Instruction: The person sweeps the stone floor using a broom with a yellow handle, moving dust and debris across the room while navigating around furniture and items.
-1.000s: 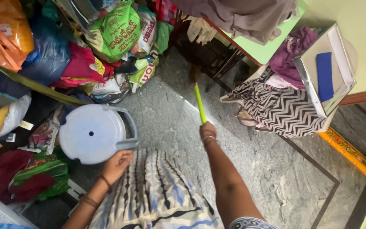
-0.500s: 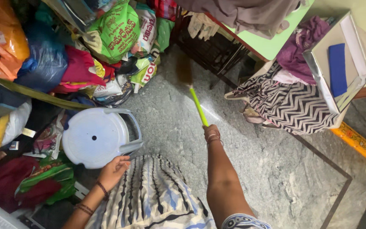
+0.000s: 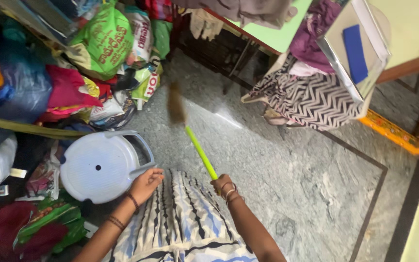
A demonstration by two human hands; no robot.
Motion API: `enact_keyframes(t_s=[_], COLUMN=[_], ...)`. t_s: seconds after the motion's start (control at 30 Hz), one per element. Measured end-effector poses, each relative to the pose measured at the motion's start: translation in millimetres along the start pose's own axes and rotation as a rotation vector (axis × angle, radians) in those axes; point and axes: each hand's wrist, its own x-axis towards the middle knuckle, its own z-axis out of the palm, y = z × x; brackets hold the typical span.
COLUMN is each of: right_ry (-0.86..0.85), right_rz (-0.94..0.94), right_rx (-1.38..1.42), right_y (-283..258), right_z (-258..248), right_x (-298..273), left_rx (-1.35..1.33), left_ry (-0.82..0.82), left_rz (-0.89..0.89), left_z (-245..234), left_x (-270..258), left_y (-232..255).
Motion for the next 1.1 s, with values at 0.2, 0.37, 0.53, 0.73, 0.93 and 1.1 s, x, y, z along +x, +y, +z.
enact_keyframes(t_s=[0.2,0.37,0.53,0.73,0.93,1.1], right_ry=[0.041,0.123,0.061,0.103,0.205,0.315], right_rz=[0.010,0.028,0.229,0.103,-0.162,-0.163], right_rx=[-0.213,-0.044,0.246,0.644,0.549,0.334], right_y=[19.8,53.6,85.0,110.0,116.2,66.1], right_z=[-42.9,-70.0,-79.1,-53.8,-11.9,-52.9], right_x=[-8.4,-33.7,-62.3,-82.5,-78.7,-26.7], left_rx=[0.038,0.012,-0.041,-0.101,-0.048,0.069], left_ry=[-0.058,-0.047,-0.080,-0.117,-0.120,-0.117], left_rz=[-0.003,0.000,-0.024,0.001,0.002,-0.069], left_z=[18.8,26.6,36.4,52.5,65.7,66.1], left_x=[5.8,-10.2,-26.4,-31.2,-42.2,-49.3], left_y=[28.6,12.5,-3.7,-9.8,6.9,15.1])
